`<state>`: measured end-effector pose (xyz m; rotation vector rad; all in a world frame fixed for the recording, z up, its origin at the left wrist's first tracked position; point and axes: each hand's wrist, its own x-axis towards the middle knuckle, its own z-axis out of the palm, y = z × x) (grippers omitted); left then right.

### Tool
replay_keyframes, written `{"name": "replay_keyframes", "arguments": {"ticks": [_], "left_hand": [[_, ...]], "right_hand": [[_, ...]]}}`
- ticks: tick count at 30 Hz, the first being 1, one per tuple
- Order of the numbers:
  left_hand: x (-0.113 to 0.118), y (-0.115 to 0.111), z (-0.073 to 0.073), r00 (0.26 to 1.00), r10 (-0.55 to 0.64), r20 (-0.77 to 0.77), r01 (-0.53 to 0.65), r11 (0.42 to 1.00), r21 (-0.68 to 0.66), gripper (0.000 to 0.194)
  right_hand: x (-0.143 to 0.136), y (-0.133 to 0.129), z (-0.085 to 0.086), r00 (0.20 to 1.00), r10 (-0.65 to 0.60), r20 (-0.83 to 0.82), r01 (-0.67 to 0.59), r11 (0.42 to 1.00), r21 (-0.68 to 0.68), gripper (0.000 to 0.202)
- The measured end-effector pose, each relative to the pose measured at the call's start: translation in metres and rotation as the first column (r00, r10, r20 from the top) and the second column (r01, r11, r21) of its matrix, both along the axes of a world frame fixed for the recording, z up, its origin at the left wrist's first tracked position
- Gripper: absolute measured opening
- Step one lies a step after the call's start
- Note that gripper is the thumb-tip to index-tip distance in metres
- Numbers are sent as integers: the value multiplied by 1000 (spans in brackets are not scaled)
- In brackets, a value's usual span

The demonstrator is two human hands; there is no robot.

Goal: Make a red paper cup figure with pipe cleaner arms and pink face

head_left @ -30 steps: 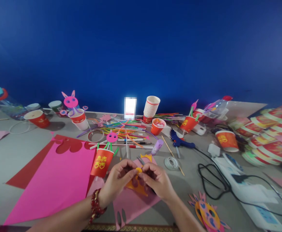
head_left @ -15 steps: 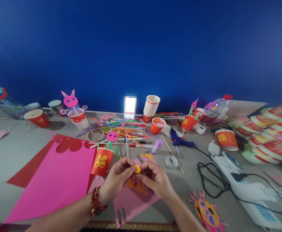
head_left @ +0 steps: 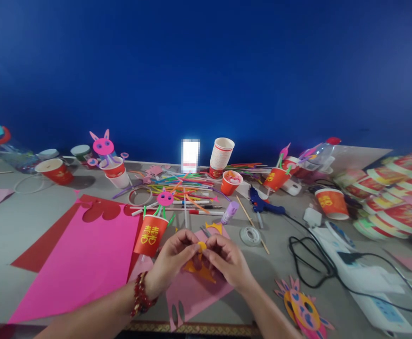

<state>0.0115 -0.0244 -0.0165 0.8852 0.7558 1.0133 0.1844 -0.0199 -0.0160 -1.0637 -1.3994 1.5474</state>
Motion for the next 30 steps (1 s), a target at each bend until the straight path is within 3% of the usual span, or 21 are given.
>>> {"name": "replay_keyframes", "arguments": {"ticks": [7,12,15,18,21,27,30], "left_hand": [[-2,-2,-1,999,23,27,-24,999,42,26],[-3,-2,3,987,-2,-160,26,988,150,23],[-7,2,9,960,124,-253,-69,974,217,23],[-11,6,17,925,279,-257,-209,940,269,23],[-14,8,21,917,348,-198,-285,914,288,24],[-14,5,26,934,322,-157,-274,924,267,23],[-15,1,36,953,235,-189,-188,953,239,25]], "right_hand": [[4,-1,-4,1000,-22,-6,22,1000,-15,40],[6,-2,-5,995,-30,92,15,988,157,33],[8,0,-4,968,-79,238,1,951,309,25],[13,2,1,891,-172,421,-61,872,486,13],[17,-1,10,795,-175,581,-239,790,565,13],[16,-18,5,579,-145,802,-450,764,463,48],[15,-20,-4,556,-150,818,-477,748,461,38]]}}
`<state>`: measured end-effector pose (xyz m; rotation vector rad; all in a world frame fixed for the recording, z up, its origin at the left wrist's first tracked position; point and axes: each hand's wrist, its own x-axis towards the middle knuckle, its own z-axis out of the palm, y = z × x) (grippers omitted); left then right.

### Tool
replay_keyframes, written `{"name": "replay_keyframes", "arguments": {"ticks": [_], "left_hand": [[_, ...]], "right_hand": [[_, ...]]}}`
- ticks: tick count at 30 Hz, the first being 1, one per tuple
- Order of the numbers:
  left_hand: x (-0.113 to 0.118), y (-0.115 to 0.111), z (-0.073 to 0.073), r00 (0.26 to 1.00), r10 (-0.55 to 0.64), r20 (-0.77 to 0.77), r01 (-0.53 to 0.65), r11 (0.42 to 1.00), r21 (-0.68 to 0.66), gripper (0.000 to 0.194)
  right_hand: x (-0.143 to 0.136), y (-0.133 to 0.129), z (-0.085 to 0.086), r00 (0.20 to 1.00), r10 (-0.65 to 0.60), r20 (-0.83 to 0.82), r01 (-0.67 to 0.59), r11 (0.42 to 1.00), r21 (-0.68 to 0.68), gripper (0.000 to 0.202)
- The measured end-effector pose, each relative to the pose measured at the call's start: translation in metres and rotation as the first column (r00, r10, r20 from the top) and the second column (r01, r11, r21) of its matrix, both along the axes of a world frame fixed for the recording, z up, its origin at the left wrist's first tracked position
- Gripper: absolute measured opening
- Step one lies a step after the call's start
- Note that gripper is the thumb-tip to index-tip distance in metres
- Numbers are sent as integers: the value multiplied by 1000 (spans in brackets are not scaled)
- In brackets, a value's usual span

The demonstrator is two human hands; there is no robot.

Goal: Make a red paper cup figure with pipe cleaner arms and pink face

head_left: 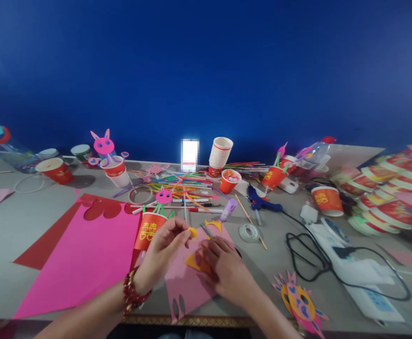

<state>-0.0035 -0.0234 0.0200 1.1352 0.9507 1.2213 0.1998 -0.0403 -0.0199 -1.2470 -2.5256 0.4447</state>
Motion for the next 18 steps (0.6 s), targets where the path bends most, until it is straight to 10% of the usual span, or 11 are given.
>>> {"name": "replay_keyframes", "arguments": {"ticks": [7,18], "left_hand": [[-12,-13,20,975,-167,-145,166,986,-19,19],[-15,-36,-12,639,-422,-643,447,884,-136,7]], "right_hand": [[7,3,-2,987,-29,-155,37,998,47,35],[20,11,5,927,-79,-367,81,997,-10,13]]}}
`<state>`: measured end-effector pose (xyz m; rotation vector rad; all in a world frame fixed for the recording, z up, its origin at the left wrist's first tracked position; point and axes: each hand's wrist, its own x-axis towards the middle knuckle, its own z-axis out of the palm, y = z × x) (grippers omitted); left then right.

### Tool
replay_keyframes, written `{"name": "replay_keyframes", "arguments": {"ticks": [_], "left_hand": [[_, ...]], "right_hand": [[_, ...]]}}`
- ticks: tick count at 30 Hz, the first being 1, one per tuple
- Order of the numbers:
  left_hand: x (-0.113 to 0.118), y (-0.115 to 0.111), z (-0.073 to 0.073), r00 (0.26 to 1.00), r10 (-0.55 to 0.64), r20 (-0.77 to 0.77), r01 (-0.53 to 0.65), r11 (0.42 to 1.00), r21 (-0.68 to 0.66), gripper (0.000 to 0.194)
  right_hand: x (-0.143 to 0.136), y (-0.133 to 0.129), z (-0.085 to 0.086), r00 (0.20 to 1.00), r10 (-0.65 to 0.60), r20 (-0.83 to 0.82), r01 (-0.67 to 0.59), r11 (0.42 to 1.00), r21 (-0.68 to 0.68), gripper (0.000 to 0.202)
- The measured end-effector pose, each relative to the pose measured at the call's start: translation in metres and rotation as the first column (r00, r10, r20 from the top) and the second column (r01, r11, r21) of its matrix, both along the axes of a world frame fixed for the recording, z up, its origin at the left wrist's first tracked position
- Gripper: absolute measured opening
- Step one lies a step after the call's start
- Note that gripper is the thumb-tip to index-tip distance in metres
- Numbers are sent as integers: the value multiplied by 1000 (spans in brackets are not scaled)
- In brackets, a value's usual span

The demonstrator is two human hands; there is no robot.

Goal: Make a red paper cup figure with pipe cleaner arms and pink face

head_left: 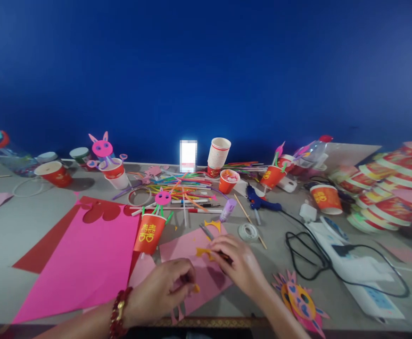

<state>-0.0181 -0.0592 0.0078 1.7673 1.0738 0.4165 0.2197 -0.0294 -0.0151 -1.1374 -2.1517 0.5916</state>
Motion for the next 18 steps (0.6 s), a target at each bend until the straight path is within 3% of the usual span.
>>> {"name": "replay_keyframes", "arguments": {"ticks": [3,7,12,18], "left_hand": [[2,4,-6,1000,-8,-16,8,1000,18,4],[3,10,-16,999,-24,-41,26,999,43,5],[4,9,-28,998,-47,-52,53,991,119,3],[3,8,-32,996,-69,-50,77,982,170,4]], "right_hand": [[12,7,7,989,-148,-9,148,988,31,13],[16,18,14,946,-300,120,290,952,95,15],[-8,28,9,831,-293,472,246,956,159,13],[-16,35,-4,785,-305,539,268,952,147,9]]}}
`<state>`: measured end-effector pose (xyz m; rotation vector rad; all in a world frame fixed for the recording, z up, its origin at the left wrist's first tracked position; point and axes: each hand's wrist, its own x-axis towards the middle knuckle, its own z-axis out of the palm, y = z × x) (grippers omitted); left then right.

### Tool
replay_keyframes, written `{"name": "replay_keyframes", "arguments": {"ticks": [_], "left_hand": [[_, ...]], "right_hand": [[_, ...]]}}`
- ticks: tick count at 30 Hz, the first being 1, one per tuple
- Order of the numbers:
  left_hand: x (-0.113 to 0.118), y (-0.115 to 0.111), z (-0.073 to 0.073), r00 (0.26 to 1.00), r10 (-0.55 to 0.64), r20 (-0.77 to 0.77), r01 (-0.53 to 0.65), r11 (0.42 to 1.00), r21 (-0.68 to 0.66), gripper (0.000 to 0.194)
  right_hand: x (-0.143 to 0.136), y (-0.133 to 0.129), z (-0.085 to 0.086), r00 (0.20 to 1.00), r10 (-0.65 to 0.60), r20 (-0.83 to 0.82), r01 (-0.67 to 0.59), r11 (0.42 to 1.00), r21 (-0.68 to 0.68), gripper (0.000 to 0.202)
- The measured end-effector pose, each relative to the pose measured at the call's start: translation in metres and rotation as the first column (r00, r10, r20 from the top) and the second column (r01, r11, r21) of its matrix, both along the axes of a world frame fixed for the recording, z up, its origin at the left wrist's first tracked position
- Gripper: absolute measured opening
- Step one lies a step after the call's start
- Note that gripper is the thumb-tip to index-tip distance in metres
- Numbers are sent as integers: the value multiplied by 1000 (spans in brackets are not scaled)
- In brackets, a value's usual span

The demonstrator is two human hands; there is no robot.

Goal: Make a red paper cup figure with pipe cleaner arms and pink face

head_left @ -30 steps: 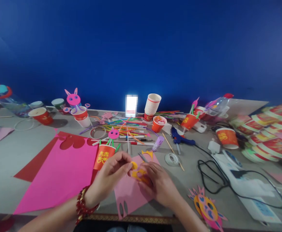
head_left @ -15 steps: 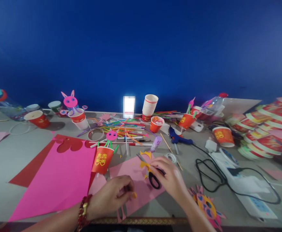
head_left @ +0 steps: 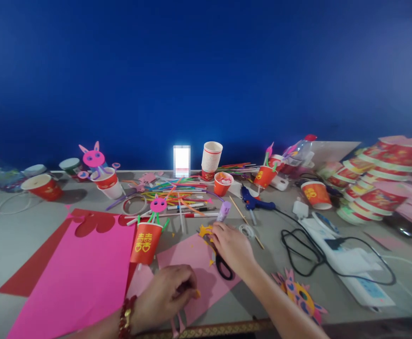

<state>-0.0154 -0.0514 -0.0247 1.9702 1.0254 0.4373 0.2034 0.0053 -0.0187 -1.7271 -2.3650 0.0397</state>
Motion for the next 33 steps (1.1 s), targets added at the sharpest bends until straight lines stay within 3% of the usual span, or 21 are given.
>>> {"name": "replay_keyframes", "arguments": {"ticks": [14,20,33], "left_hand": [[1,2,-2,1000,-4,-30,5,999,34,10],[2,3,0,999,2,-50,0,999,32,4],[5,0,-7,994,26,-103,-21,998,52,7]], "right_hand": [[0,-4,-2,1000,-18,7,18,1000,-2,11],[1,-2,2,999,-28,16,29,996,-82,8],[-1,-9,8,1000,-19,9,20,993,-113,10]]}}
